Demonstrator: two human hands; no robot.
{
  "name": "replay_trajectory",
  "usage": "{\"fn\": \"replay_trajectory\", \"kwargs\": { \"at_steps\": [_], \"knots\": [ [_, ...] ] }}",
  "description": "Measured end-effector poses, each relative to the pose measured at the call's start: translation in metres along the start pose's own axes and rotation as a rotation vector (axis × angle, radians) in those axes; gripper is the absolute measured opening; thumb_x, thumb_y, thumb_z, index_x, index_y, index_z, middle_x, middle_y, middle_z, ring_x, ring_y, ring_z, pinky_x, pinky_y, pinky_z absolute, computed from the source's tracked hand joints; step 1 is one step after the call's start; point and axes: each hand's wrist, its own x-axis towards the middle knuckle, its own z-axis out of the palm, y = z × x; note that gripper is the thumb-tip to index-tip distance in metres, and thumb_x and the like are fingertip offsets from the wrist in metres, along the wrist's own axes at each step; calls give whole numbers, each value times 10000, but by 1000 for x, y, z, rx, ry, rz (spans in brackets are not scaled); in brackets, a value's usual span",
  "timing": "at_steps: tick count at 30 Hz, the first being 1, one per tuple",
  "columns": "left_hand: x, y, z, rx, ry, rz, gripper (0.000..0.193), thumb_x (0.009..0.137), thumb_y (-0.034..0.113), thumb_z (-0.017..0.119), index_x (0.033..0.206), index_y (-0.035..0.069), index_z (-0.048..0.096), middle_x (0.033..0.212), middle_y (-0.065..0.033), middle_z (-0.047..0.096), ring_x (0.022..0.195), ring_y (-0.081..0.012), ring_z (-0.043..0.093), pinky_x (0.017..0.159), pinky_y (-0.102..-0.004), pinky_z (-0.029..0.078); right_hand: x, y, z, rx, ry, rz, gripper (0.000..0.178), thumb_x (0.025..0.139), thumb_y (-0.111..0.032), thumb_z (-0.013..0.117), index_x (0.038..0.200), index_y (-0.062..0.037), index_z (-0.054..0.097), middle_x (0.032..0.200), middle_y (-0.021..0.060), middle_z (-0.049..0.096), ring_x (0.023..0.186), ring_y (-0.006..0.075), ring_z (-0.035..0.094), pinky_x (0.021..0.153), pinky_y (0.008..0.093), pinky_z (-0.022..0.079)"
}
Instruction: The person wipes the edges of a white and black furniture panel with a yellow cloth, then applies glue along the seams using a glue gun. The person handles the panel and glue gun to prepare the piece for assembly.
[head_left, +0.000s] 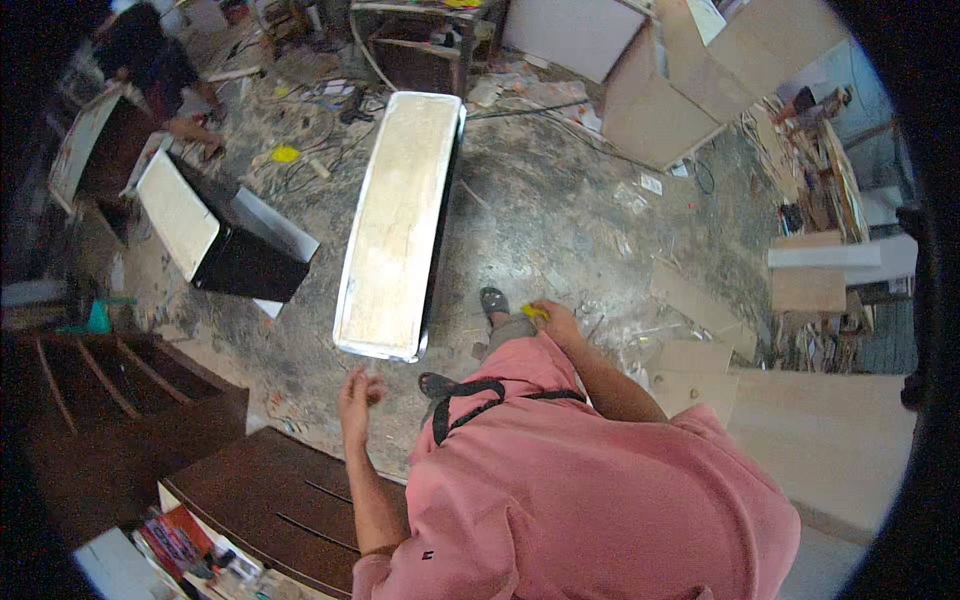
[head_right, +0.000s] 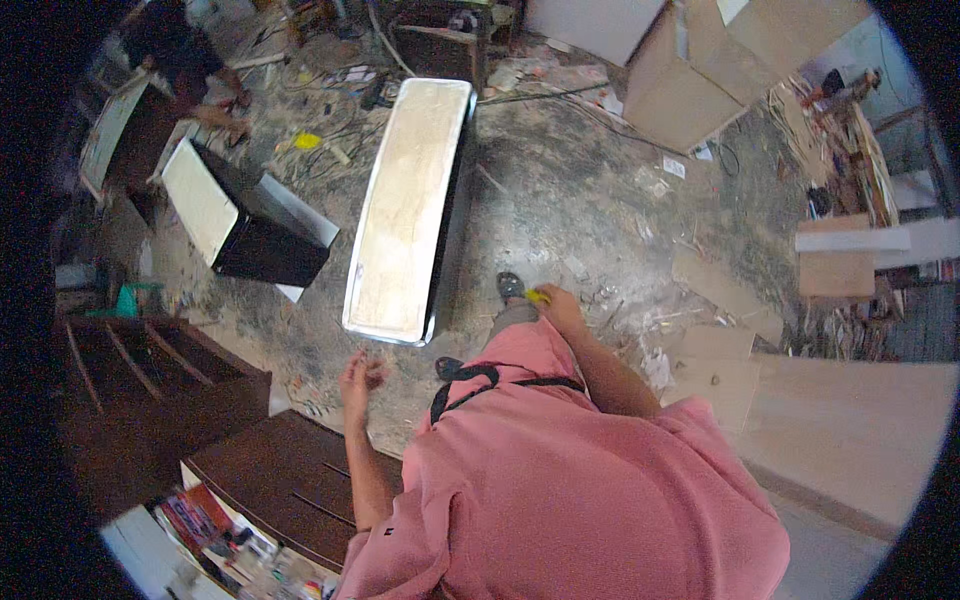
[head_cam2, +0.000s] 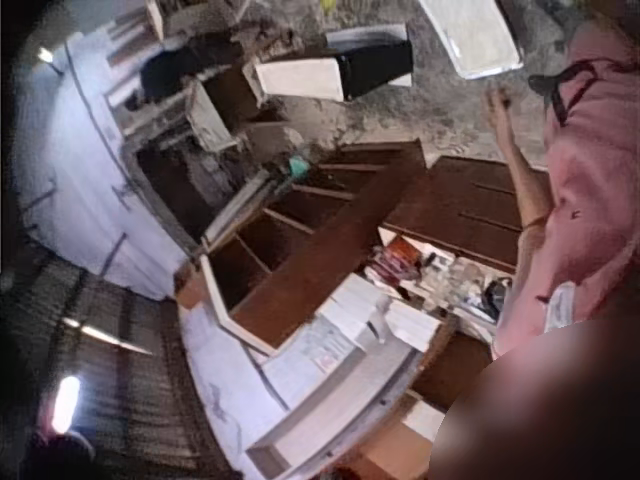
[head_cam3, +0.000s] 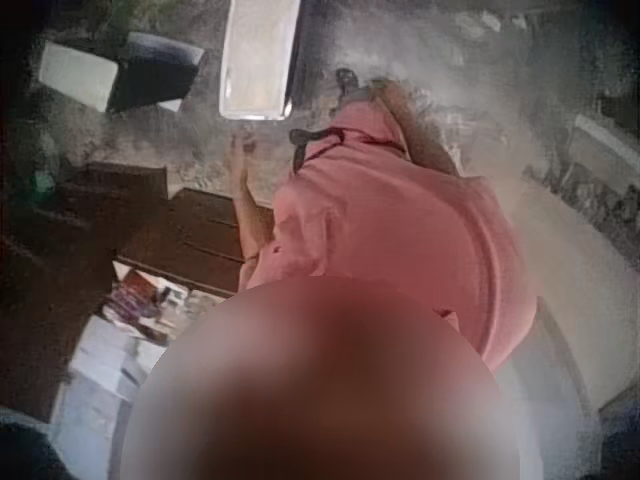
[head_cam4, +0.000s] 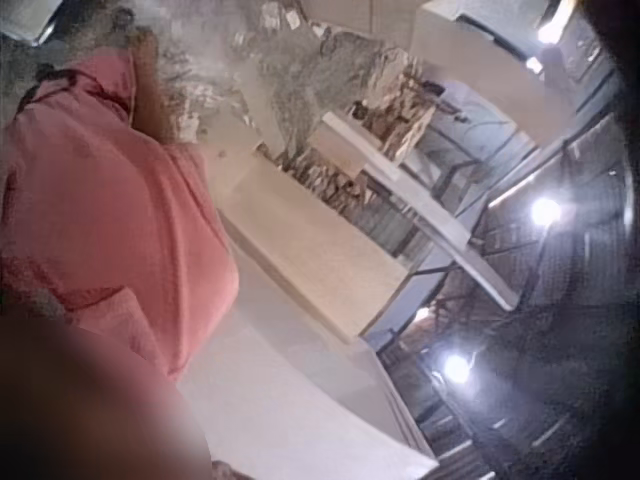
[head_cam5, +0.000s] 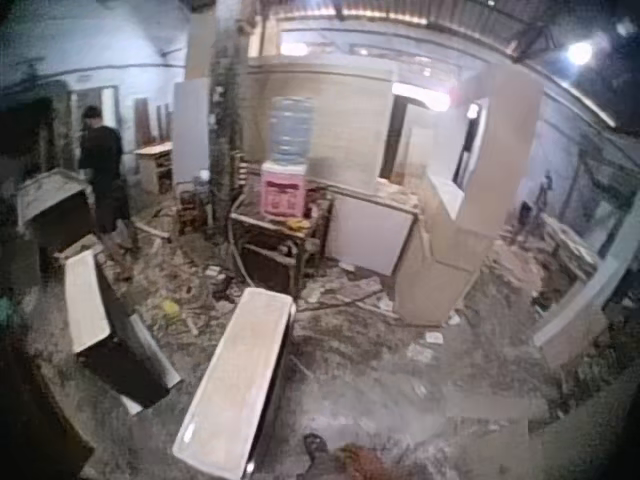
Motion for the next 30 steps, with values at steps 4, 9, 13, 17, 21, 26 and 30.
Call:
{"fn": "replay_trajectory", "kwargs": {
  "at_steps": [4, 9, 13, 17, 21, 26, 30],
  "knots": [
    [57, 37, 7, 174, 155, 14, 370, 999, 305, 604, 1251, 36, 638, 994, -76, 737, 810, -168, 695, 653, -297, 508, 46, -22, -7, 74, -27, 121, 298, 866, -197, 625, 1120, -86, 734, 1011, 222, 723, 958, 386, 699, 875, 465, 544],
    [90, 3, 70, 231, -155, -268, 431, 1029, 464, 505, 1108, 78, 678, 984, -67, 733, 848, -168, 704, 667, -312, 526, 73, 56, -35, 71, -54, 124, 307, 866, -211, 618, 1125, -102, 741, 960, 207, 733, 901, 379, 712, 836, 458, 552],
    [91, -47, 158, 2, -9, -460, 793, 960, 452, 629, 1528, 38, 263, 1259, -165, 621, 984, -278, 688, 751, -422, 559, 69, 174, -75, 107, -4, 623, 309, 818, -284, 720, 1073, -116, 773, 986, 175, 756, 938, 297, 736, 824, 395, 562],
    [109, -59, 203, 40, 213, -449, 791, 955, 311, 632, 1528, 12, 177, 1189, -209, 630, 889, -294, 707, 635, -387, 570, 30, 270, -141, 149, 91, 842, 387, 820, -363, 727, 1061, -64, 772, 978, 194, 755, 937, 319, 734, 840, 410, 562],
    [136, -38, 206, 312, 201, -472, 527, 933, 333, 636, 1273, -46, 502, 1007, -125, 701, 797, -235, 691, 626, -389, 574, 15, 312, -201, 81, 92, 910, 415, 839, -386, 735, 1068, -41, 767, 932, 216, 752, 901, 339, 736, 820, 429, 565],
    [174, -28, 214, -171, 307, -716, 442, 939, 389, 571, 1193, 28, 594, 967, -120, 685, 810, -268, 686, 655, -418, 538, 47, 315, -214, 199, 153, 882, 388, 876, -328, 711, 1115, -24, 748, 860, 207, 747, 781, 270, 740, 722, 399, 571],
    [213, -34, 224, -308, 304, -766, 374, 966, 365, 519, 1163, 58, 603, 929, -136, 669, 824, -282, 679, 634, -409, 535, 95, 290, -193, 351, 195, 802, 296, 910, -222, 659, 1110, -20, 742, 807, 172, 736, 649, 204, 699, 639, 358, 561]
  ]
}}
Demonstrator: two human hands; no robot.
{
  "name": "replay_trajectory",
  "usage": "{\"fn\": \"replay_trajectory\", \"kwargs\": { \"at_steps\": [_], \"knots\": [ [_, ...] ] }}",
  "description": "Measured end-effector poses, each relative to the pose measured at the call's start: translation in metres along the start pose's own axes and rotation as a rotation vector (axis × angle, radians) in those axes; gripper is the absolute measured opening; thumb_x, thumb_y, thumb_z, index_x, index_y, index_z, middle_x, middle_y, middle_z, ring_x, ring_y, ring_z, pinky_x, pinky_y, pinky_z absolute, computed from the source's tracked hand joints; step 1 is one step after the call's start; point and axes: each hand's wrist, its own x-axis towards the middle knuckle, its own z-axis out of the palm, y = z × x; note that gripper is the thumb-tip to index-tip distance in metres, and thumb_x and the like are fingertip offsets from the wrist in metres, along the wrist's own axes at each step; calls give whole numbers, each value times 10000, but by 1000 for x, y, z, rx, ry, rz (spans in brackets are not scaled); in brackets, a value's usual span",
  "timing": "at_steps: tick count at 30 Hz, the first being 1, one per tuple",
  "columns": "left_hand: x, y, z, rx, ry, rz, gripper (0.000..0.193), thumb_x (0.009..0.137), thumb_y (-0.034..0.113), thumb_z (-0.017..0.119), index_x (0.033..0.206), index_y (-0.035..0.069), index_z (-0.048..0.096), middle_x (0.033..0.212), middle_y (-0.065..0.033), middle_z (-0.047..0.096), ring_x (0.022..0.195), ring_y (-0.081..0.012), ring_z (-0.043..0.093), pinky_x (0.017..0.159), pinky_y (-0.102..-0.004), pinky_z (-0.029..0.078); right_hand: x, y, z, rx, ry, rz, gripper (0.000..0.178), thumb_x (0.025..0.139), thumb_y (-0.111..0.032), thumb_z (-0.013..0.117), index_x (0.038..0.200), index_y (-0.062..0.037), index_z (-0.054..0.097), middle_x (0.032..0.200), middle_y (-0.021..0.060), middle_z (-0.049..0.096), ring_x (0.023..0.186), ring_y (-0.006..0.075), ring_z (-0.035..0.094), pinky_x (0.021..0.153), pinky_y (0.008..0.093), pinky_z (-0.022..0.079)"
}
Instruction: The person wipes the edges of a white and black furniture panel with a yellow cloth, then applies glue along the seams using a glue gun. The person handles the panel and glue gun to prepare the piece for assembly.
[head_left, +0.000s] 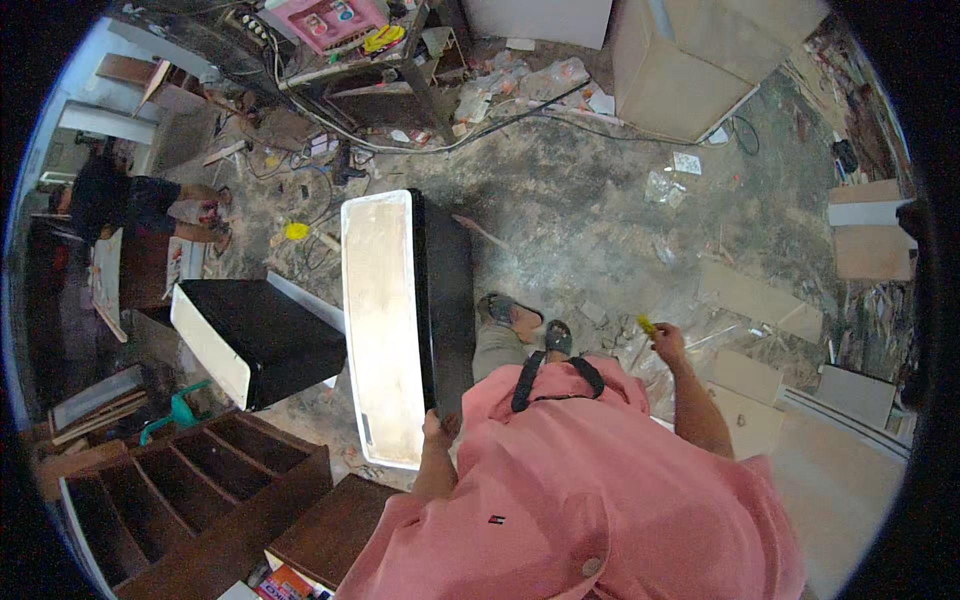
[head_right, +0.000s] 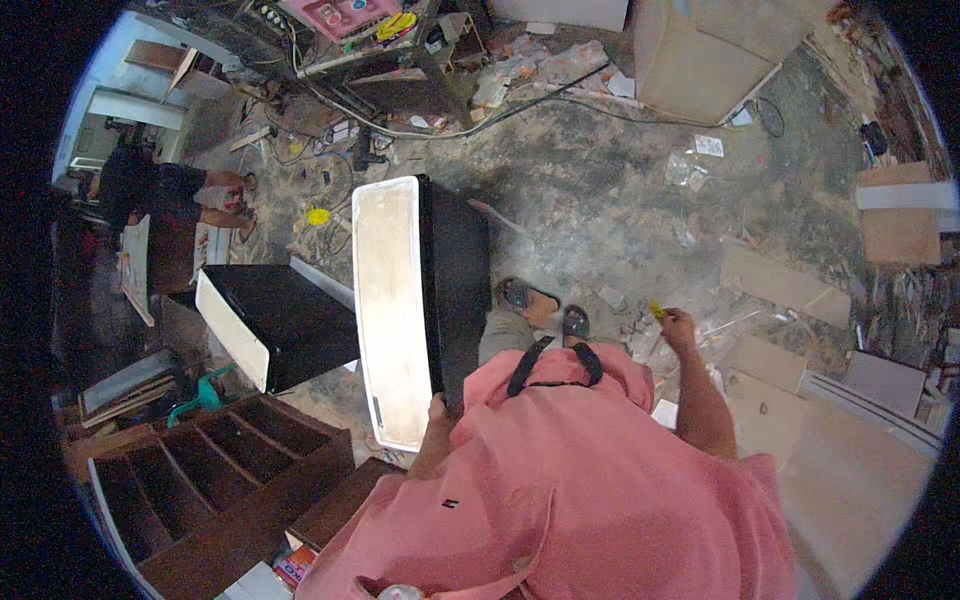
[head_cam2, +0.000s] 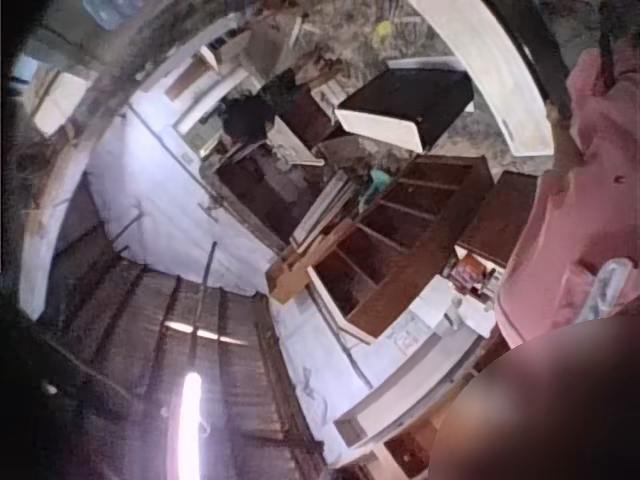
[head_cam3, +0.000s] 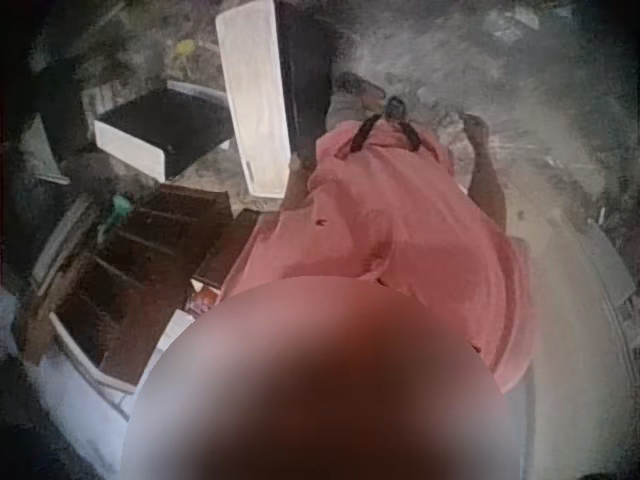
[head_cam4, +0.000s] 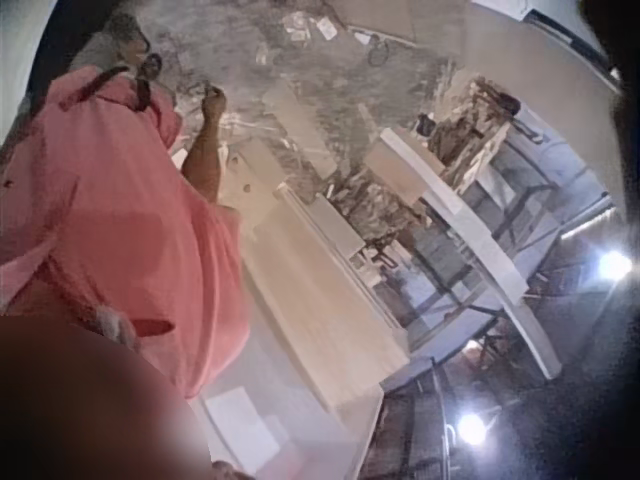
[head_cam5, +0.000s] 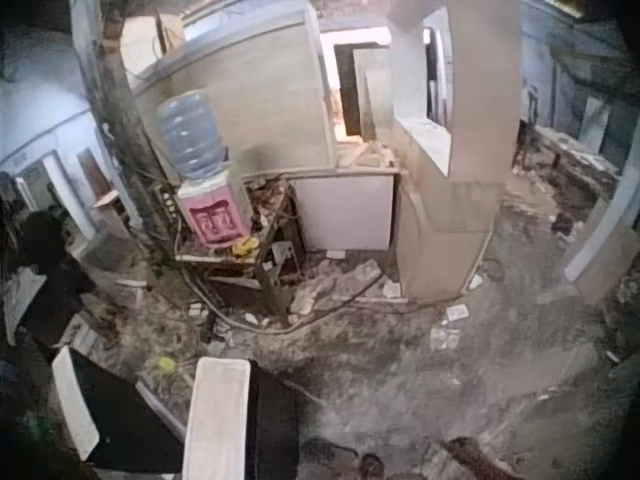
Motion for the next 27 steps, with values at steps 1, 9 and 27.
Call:
{"fn": "replay_trajectory", "kwargs": {
  "at_steps": [1, 9, 27],
  "knots": [
    [7, 3, 8, -21, 27, 2, 363, 977, 362, 504, 1110, 44, 616, 876, -142, 676, 812, -286, 686, 625, -407, 536, 4, -15, 17, -151, 60, -83, 287, 931, -196, 626, 1130, -18, 731, 859, 176, 742, 671, 207, 705, 652, 365, 565],
    [28, 60, 75, 60, 12, 96, 381, 979, 336, 529, 1165, 14, 613, 885, -128, 684, 821, -259, 678, 669, -384, 537, 38, -103, 46, -205, -55, -32, 323, 924, -238, 651, 1188, -67, 725, 916, 172, 754, 810, 265, 737, 745, 378, 565],
    [-38, 140, 150, 370, 1, 516, 495, 978, 245, 638, 1366, -55, 567, 975, -107, 720, 881, -175, 652, 824, -308, 520, 231, -515, 293, -515, -590, -705, 268, 907, -187, 652, 1109, -34, 739, 1017, 172, 740, 924, 308, 715, 823, 398, 541]
  ]
}}
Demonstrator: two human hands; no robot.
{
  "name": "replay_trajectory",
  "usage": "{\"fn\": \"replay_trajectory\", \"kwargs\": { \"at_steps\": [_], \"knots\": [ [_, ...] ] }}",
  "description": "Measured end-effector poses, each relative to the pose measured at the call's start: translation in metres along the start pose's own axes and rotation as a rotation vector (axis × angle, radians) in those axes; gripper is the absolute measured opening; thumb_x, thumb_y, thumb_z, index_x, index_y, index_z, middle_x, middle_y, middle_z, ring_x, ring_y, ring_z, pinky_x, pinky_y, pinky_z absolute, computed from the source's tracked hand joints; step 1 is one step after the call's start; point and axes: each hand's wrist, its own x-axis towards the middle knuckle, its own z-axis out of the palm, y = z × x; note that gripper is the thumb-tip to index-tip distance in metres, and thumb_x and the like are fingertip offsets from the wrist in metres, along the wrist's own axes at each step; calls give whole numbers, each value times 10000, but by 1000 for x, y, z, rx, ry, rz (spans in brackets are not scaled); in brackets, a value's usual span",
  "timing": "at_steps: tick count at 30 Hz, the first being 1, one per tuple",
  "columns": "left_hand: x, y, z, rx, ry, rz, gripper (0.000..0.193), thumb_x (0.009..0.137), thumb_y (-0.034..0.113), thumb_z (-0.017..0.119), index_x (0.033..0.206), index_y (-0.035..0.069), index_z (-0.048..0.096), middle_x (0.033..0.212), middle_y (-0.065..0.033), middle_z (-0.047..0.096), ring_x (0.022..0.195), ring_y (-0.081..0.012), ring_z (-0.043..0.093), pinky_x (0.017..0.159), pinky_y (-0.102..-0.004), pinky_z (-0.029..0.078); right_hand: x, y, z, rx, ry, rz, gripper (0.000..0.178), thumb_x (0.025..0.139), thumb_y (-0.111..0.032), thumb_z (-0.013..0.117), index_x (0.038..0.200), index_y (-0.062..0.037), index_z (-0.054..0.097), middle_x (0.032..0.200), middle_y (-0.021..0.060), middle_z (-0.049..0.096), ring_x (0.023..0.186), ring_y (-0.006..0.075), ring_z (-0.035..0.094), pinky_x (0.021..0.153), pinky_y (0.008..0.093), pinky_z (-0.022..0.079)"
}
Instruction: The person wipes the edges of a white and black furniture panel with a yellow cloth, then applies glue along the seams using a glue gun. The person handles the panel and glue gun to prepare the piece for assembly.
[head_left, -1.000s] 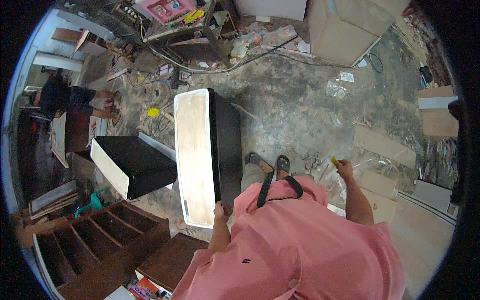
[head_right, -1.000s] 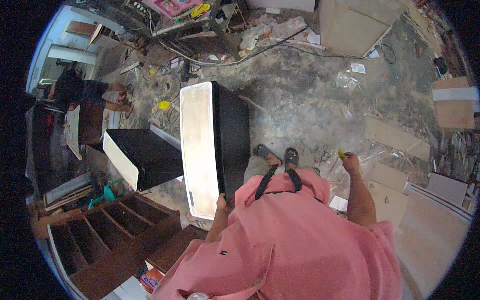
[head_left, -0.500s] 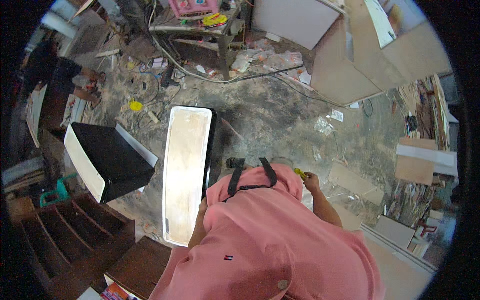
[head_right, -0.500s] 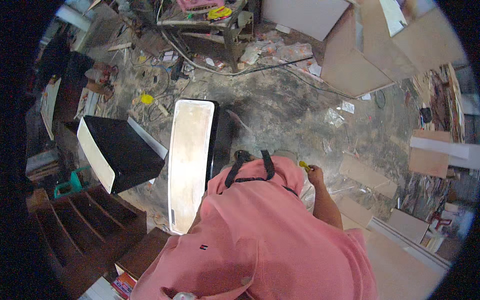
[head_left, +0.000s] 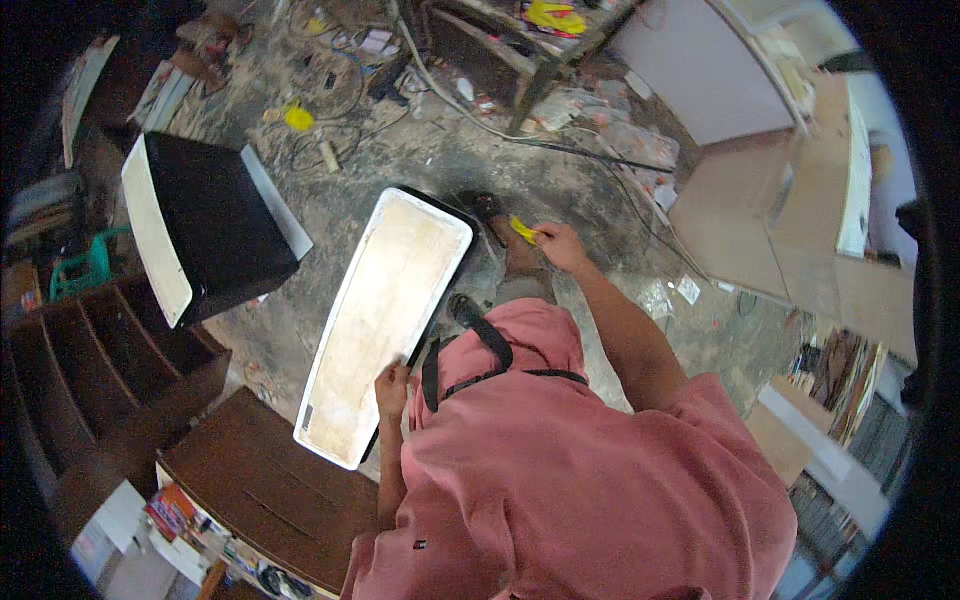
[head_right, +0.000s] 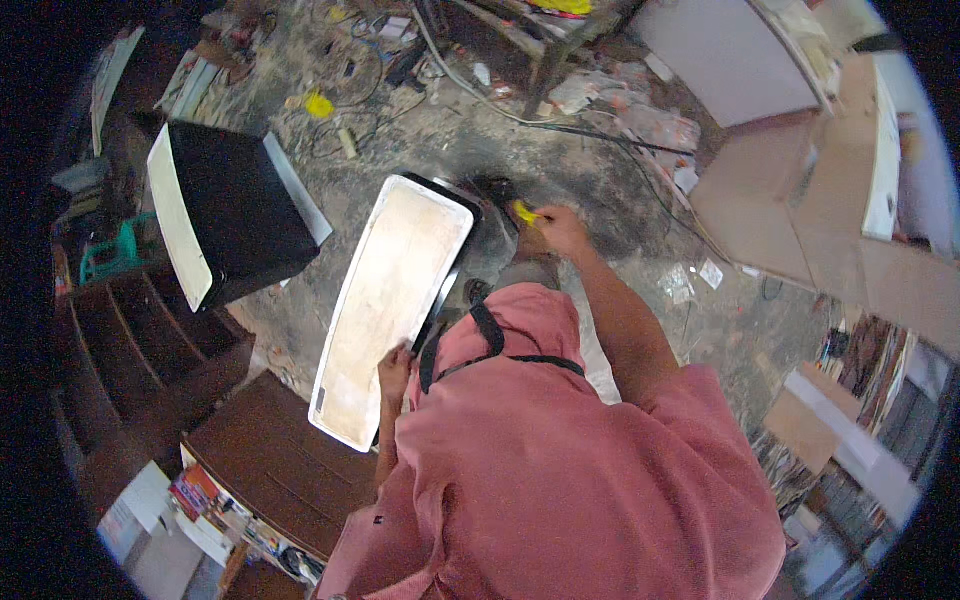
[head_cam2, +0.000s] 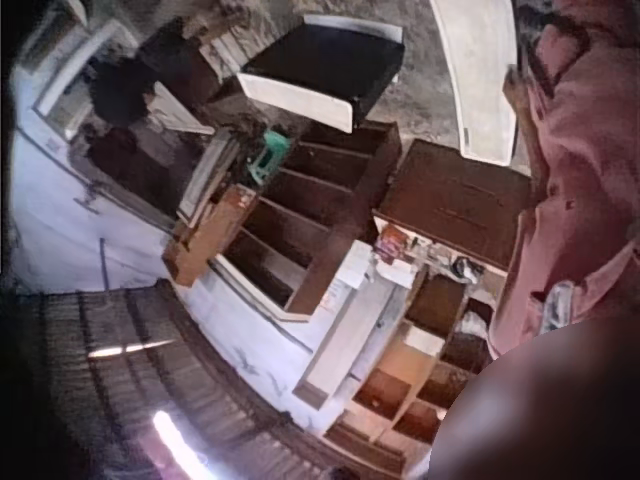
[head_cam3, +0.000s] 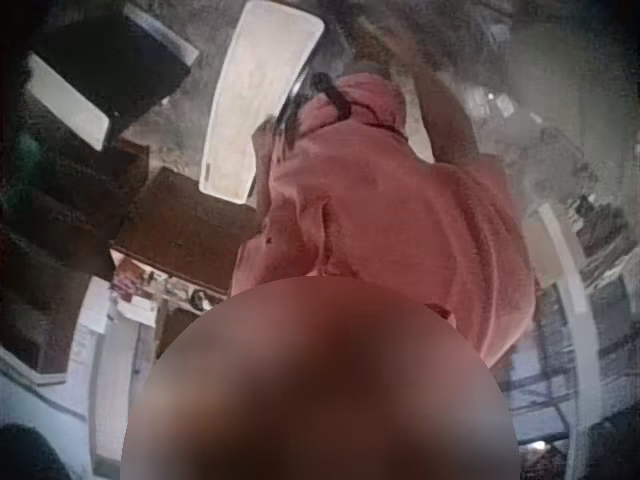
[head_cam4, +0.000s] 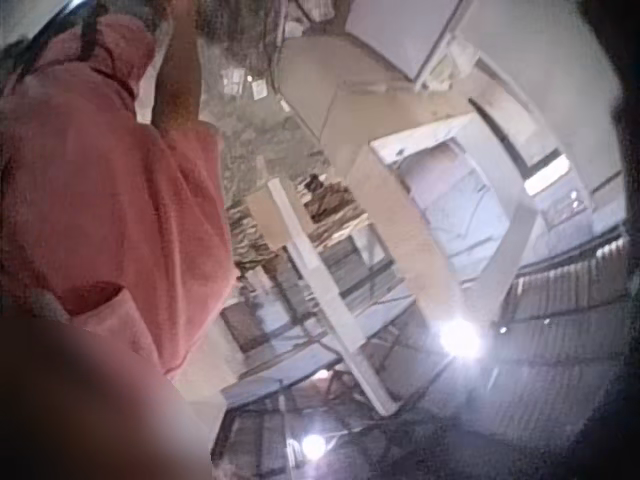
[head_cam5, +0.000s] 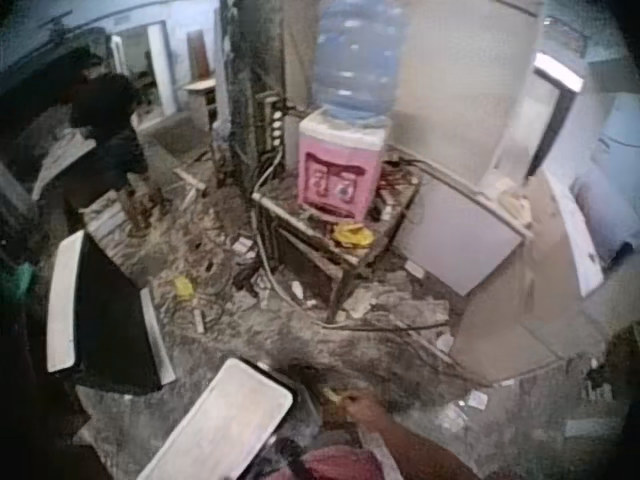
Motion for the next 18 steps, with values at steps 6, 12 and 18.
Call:
{"fn": "replay_trajectory", "kwargs": {
  "at_steps": [6, 12, 18],
  "knots": [
    [67, 126, 3, 78, 314, 97, 440, 954, 196, 682, 1319, -36, 605, 1187, -189, 690, 1106, -252, 659, 969, -375, 510, 137, -109, 66, 52, -349, -104, 242, 931, -161, 654, 1140, -62, 724, 1072, 144, 734, 979, 267, 713, 837, 369, 550],
    [198, 210, 20, 222, 612, 226, 420, 885, 169, 680, 1250, -39, 652, 1185, -243, 683, 1114, -353, 661, 985, -411, 502, 206, -172, 137, 104, -331, -703, 220, 914, -170, 665, 1102, -81, 736, 1070, 129, 726, 986, 317, 699, 839, 404, 563],
    [241, 232, 68, 575, 846, -81, 398, 919, 355, 462, 1097, 157, 758, 1079, -113, 723, 1054, -376, 608, 948, -548, 426, 130, -104, 57, -224, -580, -467, 179, 873, -185, 704, 1042, -146, 746, 878, 120, 650, 839, 356, 685, 754, 436, 565]
  ]
}}
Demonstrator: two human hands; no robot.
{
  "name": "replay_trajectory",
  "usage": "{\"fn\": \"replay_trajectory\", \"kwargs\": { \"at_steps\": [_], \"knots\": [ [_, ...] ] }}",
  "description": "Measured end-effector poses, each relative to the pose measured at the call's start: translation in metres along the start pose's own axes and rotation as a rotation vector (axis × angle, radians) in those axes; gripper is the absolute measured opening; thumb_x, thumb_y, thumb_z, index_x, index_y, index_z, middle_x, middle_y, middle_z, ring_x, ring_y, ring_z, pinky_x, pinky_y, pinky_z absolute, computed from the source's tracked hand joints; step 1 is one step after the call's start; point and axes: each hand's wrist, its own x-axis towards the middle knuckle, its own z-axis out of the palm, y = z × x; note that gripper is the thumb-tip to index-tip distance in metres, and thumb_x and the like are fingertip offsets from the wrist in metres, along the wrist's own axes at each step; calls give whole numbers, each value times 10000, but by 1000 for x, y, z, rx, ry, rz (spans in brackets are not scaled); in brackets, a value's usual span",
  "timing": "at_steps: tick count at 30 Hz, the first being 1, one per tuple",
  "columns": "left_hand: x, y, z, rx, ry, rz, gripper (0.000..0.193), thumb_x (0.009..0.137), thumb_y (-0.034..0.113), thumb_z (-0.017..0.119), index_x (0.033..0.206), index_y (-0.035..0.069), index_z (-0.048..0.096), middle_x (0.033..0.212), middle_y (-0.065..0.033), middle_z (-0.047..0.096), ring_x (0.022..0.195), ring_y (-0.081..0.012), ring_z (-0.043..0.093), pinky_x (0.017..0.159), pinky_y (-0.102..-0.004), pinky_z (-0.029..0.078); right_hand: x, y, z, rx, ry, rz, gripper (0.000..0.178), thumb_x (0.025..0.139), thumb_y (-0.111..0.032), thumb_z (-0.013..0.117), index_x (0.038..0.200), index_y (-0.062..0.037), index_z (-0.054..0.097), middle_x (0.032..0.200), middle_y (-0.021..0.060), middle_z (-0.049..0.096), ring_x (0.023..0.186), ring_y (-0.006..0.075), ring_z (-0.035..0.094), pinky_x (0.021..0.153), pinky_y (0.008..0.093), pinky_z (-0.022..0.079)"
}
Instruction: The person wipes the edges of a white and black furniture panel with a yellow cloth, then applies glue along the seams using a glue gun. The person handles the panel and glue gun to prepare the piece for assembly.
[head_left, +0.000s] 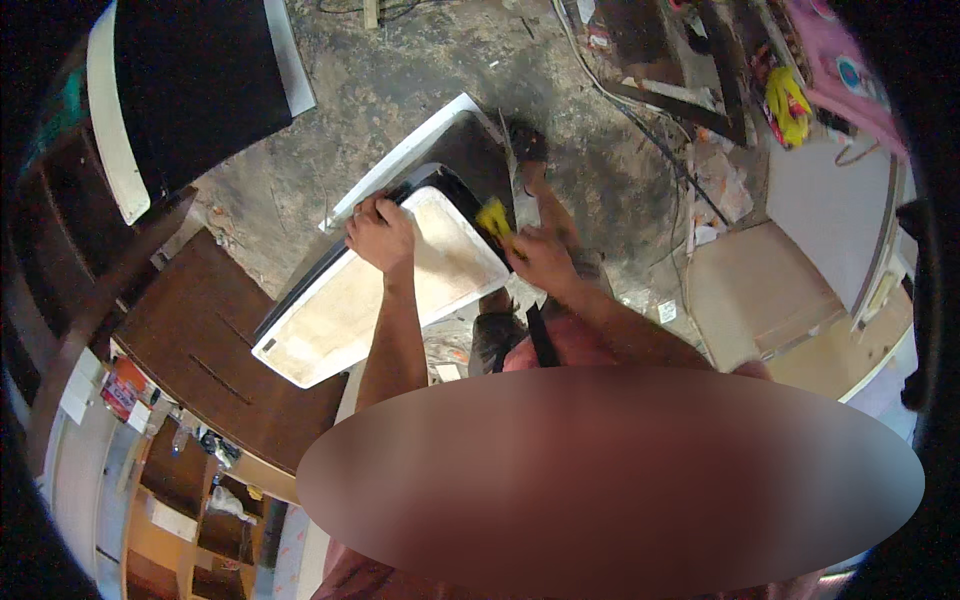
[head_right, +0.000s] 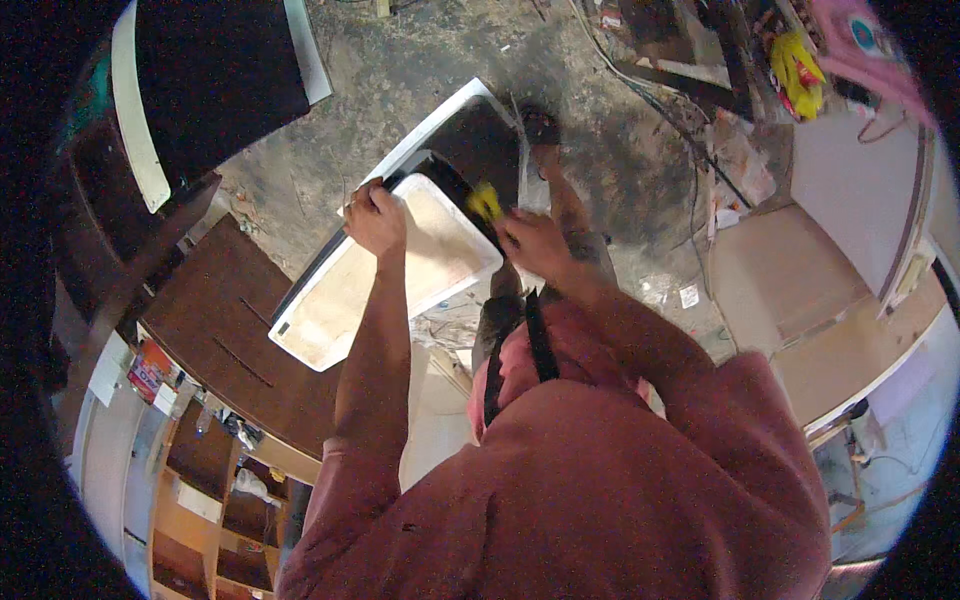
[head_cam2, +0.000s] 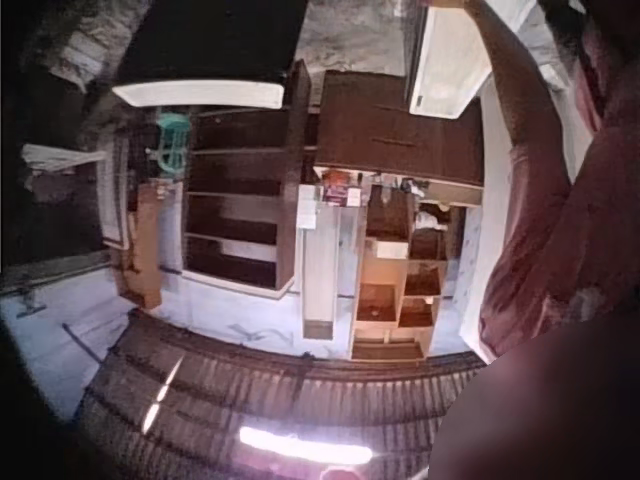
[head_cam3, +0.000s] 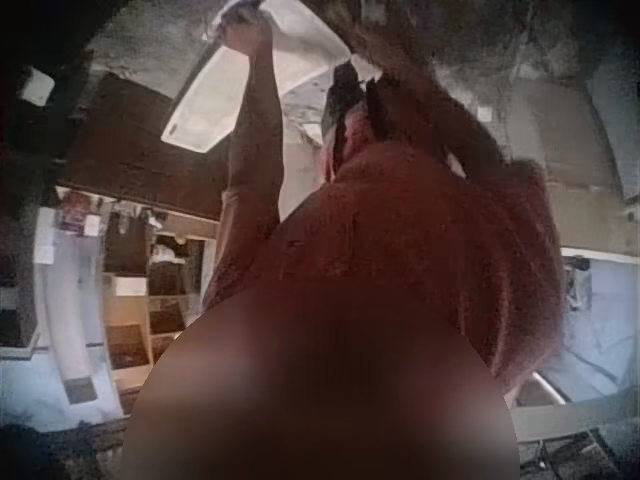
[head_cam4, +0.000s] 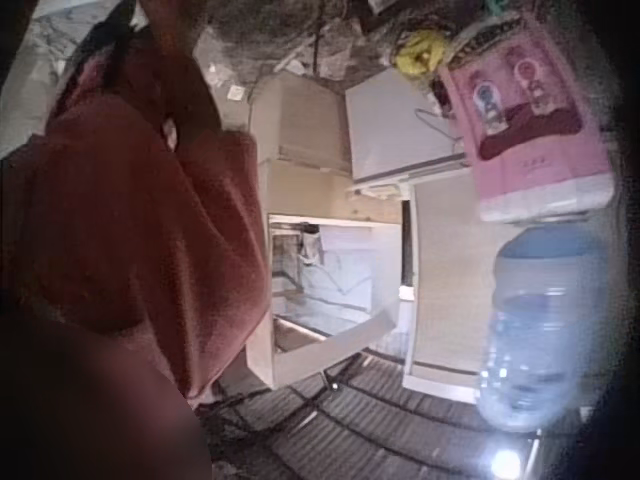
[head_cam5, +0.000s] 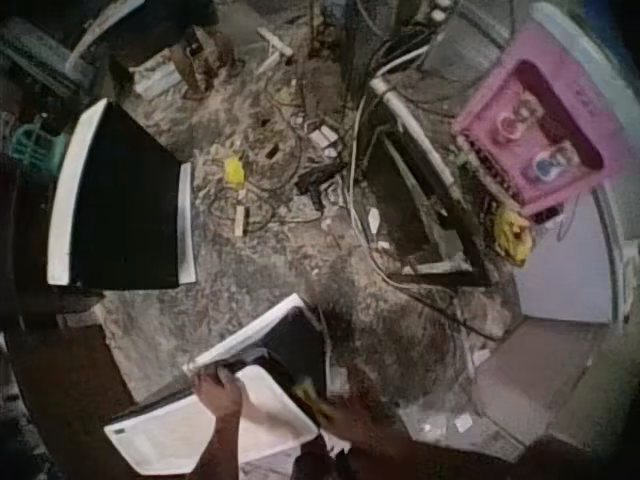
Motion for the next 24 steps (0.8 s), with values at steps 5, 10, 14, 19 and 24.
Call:
{"fn": "replay_trajectory", "kwargs": {
  "at_steps": [5, 10, 14, 19, 24],
  "knots": [
    [-6, 8, 2, 41, 57, -82, 352, 893, 308, 462, 970, 151, 768, 991, -85, 726, 931, -363, 606, 875, -510, 424, 10, -5, -11, -22, 206, -108, 107, 876, -182, 707, 961, -126, 738, 891, 107, 657, 866, 330, 685, 719, 402, 551],
    [-6, 5, 3, 78, 91, -29, 326, 887, 296, 479, 944, 140, 759, 948, -82, 716, 896, -350, 603, 830, -484, 420, 121, -22, -14, 44, 169, -212, 109, 875, -165, 704, 964, -114, 743, 869, 98, 641, 848, 338, 651, 756, 446, 519],
    [-4, 5, 4, 47, 85, -52, 302, 882, 277, 491, 935, 139, 755, 924, -88, 716, 862, -345, 608, 815, -466, 425, 61, -16, -17, 40, 73, -124, 115, 882, -155, 720, 986, -122, 757, 832, 89, 640, 786, 307, 651, 718, 413, 530],
    [-5, 8, 2, -8, 106, -64, 276, 876, 249, 511, 922, 135, 758, 906, -87, 713, 847, -344, 608, 815, -461, 425, 48, -15, -20, 232, 25, -92, 133, 885, -115, 728, 1014, -90, 748, 818, 106, 642, 797, 297, 660, 672, 397, 534],
    [-7, 6, 2, 2, 130, -37, 259, 878, 230, 515, 908, 130, 752, 900, -82, 711, 848, -342, 607, 821, -460, 421, 108, -14, -5, 77, 143, -189, 169, 861, -104, 746, 1029, -88, 740, 853, 113, 661, 792, 311, 651, 694, 398, 526]
  ]
}}
